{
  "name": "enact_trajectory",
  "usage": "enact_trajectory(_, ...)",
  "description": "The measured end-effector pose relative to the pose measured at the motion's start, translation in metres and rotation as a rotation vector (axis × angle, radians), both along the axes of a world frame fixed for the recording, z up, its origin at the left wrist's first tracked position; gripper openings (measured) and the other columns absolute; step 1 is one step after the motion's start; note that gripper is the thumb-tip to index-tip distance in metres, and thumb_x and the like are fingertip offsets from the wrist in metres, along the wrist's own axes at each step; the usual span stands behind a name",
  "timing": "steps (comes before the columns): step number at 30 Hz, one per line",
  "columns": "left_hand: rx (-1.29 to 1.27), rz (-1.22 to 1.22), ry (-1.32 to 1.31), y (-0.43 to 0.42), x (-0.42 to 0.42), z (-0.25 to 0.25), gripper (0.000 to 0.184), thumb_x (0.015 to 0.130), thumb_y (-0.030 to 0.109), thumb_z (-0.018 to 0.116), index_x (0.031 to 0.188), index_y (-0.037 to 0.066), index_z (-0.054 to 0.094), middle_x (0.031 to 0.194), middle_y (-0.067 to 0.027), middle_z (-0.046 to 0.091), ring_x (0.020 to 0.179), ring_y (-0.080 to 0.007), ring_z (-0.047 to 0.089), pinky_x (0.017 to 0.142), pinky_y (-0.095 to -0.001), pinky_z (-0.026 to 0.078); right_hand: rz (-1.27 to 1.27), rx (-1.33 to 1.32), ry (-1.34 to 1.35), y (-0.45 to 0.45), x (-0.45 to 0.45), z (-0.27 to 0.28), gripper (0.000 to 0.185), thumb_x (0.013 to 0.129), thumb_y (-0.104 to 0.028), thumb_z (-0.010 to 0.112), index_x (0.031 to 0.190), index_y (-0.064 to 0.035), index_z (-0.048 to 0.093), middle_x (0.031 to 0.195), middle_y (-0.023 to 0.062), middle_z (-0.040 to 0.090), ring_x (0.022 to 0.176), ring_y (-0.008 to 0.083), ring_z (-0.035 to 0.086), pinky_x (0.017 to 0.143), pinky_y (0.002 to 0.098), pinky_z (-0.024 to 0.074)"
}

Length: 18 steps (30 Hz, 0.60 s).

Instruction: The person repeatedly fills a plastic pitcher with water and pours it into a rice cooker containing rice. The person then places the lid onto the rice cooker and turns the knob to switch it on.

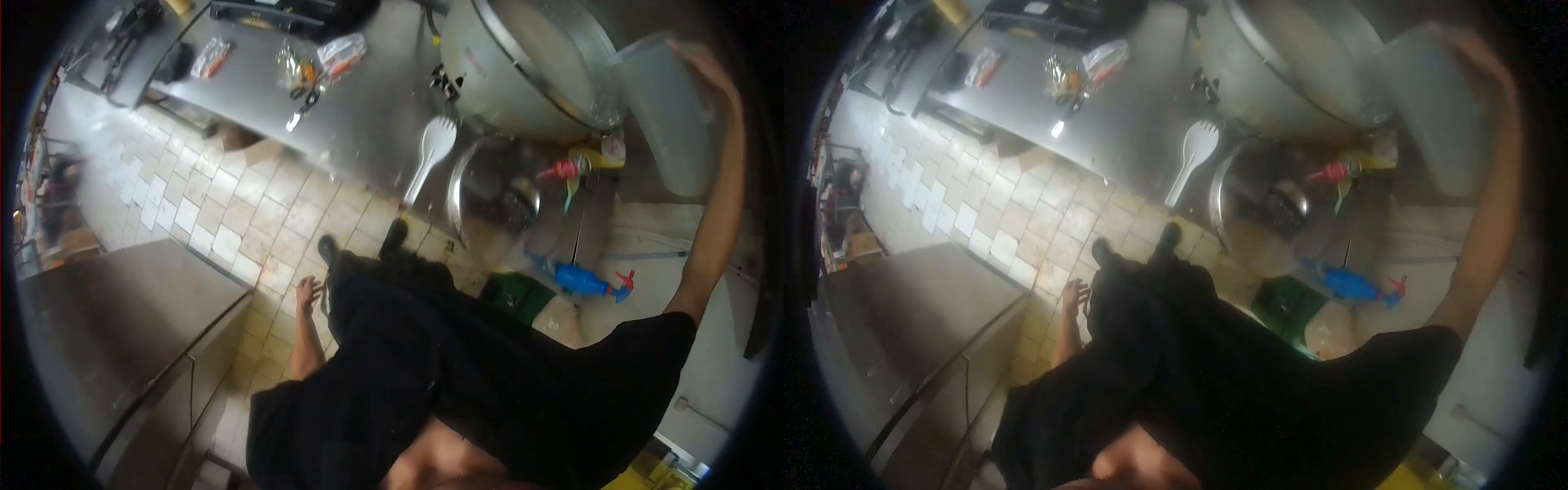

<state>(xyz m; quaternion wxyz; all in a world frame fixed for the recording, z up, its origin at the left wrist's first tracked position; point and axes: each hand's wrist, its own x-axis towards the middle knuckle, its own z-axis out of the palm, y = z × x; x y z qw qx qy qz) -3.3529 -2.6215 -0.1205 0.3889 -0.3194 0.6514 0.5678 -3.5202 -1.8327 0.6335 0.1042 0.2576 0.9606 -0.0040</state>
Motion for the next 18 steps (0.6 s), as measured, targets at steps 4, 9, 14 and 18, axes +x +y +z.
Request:
enact_trajectory(4, 0.021, -0.011, -0.121, -0.051, 0.004, -0.018, 0.046, 0.091, 0.038, 0.053, 0.123, 0.006, 0.048, 0.113, -0.0142, 0.059, 0.097, -0.0259, 0.06, 0.076, -0.0392, 0.048, -0.416, -0.005, 0.585, -0.069, 0.126, 0.02, 0.063, 0.09, -0.051, 0.055, 0.132, -0.0056, 0.052, 0.133, 0.01, 0.051, 0.124, 0.0204, 0.046, 0.107, 0.0339, 0.0305)
enact_trajectory(9, 0.042, -0.217, -0.117, -0.112, -0.035, -0.045, 0.047, 0.091, 0.04, 0.054, 0.122, 0.005, 0.05, 0.111, -0.0166, 0.061, 0.098, -0.0281, 0.061, 0.08, -0.044, 0.048, -0.636, -0.223, 1.051, -0.18, 0.29, -0.009, 0.059, 0.092, -0.046, 0.054, 0.139, -0.0114, 0.046, 0.141, 0.0093, 0.044, 0.125, 0.0188, 0.045, 0.107, 0.0353, 0.0303)
enact_trajectory(14, 0.045, -0.392, -0.064, -0.152, -0.122, -0.06, 0.039, 0.089, 0.04, 0.057, 0.115, 0.012, 0.053, 0.096, -0.0072, 0.066, 0.08, -0.0184, 0.064, 0.062, -0.0339, 0.047, -0.824, -0.247, 0.851, -0.279, 0.342, -0.083, 0.035, 0.093, -0.037, 0.055, 0.113, -0.0088, 0.06, 0.079, -0.0017, 0.053, 0.061, 0.0014, 0.044, 0.05, 0.0163, 0.0345)
enact_trajectory(18, 0.177, -0.366, 0.145, -0.151, -0.175, -0.054, 0.041, 0.09, 0.041, 0.057, 0.118, 0.011, 0.052, 0.098, -0.0072, 0.067, 0.079, -0.019, 0.066, 0.058, -0.0308, 0.047, -0.745, -0.255, 0.528, -0.357, 0.34, -0.164, 0.037, 0.09, -0.04, 0.057, 0.088, -0.0036, 0.059, 0.062, -0.0028, 0.052, 0.046, 0.0063, 0.043, 0.044, 0.0244, 0.0345)
